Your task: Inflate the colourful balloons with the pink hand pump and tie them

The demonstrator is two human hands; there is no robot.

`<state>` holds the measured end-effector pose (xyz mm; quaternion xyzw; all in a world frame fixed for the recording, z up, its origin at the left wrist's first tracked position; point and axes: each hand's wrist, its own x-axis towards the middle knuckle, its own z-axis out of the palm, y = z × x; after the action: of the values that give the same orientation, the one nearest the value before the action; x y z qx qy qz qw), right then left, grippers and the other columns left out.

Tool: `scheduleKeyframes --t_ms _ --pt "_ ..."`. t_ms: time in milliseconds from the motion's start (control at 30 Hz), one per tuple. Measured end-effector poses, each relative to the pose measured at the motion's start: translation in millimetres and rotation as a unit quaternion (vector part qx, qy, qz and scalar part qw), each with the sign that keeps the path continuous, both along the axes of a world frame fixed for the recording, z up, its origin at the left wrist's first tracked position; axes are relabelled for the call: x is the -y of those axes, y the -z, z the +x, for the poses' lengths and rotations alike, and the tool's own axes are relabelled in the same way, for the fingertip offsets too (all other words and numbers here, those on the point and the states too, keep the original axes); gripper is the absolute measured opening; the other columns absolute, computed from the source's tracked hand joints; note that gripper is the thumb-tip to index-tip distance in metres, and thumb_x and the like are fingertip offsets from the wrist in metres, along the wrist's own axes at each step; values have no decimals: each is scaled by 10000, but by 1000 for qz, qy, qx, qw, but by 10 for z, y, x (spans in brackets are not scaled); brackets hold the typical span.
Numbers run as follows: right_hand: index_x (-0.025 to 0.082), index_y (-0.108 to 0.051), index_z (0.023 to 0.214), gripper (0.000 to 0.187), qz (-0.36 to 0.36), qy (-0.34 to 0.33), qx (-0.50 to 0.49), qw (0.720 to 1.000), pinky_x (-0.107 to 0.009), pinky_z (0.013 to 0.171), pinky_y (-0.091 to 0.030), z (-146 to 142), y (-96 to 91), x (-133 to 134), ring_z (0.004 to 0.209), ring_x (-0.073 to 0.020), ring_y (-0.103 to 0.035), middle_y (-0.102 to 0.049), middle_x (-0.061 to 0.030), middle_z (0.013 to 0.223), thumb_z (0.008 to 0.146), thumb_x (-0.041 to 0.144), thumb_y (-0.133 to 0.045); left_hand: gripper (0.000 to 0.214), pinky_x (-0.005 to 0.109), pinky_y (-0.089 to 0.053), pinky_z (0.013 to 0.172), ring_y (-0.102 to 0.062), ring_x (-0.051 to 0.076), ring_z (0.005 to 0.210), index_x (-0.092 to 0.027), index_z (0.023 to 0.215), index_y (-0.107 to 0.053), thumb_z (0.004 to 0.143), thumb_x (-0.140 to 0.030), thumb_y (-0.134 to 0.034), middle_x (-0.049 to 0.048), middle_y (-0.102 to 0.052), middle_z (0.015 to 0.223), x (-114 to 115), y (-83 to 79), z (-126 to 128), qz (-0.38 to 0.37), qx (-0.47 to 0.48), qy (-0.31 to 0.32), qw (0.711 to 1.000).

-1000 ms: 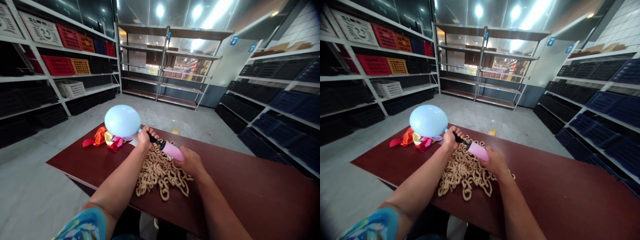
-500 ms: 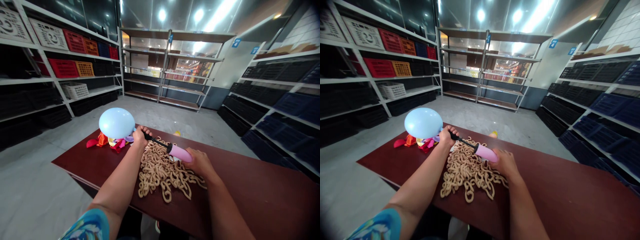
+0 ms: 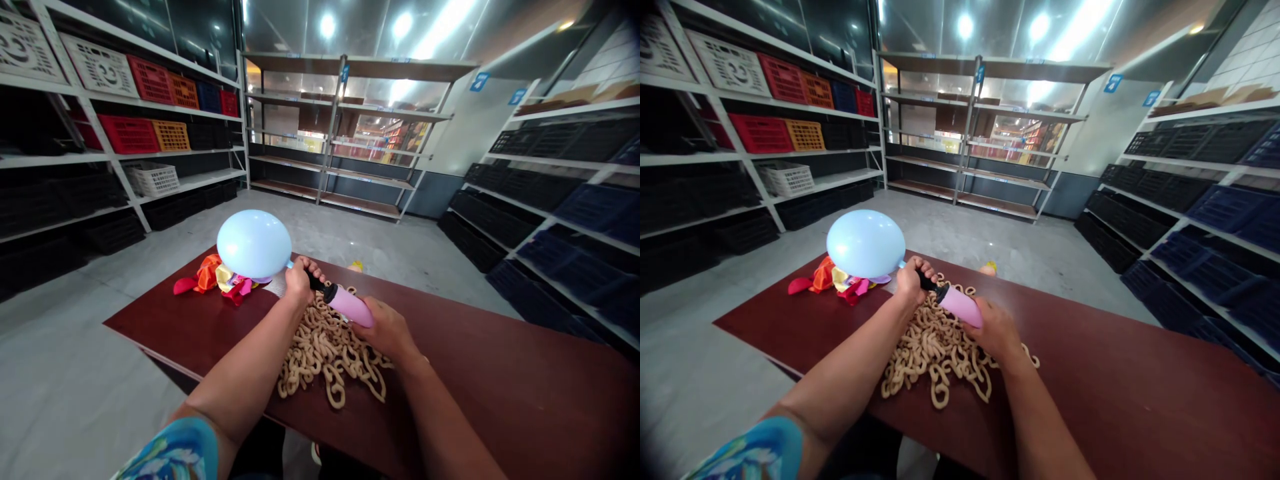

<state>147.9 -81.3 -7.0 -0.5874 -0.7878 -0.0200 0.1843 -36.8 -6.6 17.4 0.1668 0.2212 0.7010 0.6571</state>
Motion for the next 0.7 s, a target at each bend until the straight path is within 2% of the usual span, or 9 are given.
scheduleKeyframes --t_ms 100,167,433,533,700 --pt "242 -472 1121 497 -39 -11 -34 999 -265 707 -364 -20 5 -10 879 -181 -547 -594 -35 1025 668 382 -618 137 231 -318 401 -335 89 389 -195 623 -298 668 -128 -409 -49 -289 494 -7 9 -7 -5 -8 0 1000" --pt "246 -496 1084 453 -61 -8 -35 997 -260 689 -357 -4 -3 -28 857 -180 -551 -604 -30 995 667 374 -617 134 230 -320 403 -334 87 385 -195 626 -302 668 -124 -408 -51 -290 494 -43 5 -68 -17 -7 0 1000" --pt "278 -566 992 393 -55 24 34 998 -284 721 -311 362 -89 -64 859 -192 -544 -629 -3 926 612 347 -637 151 209 -308 414 -323 77 383 -192 613 -285 690 -125 -396 -58 -270 486 -230 -15 -408 -48 20 -57 997" --pt "273 -565 961 348 -56 16 26 998 -270 700 -322 413 -102 -38 832 -174 -553 -626 4 915 621 327 -617 162 209 -304 412 -319 77 379 -192 608 -274 688 -118 -394 -60 -261 480 -219 -17 -389 -45 17 -56 997" --pt "239 -544 1010 382 -23 -4 18 1000 -277 716 -362 230 -60 -20 871 -193 -547 -611 -35 965 643 324 -606 153 205 -298 409 -321 75 378 -191 619 -281 680 -110 -396 -58 -272 481 -109 -34 -204 -36 13 -36 999"
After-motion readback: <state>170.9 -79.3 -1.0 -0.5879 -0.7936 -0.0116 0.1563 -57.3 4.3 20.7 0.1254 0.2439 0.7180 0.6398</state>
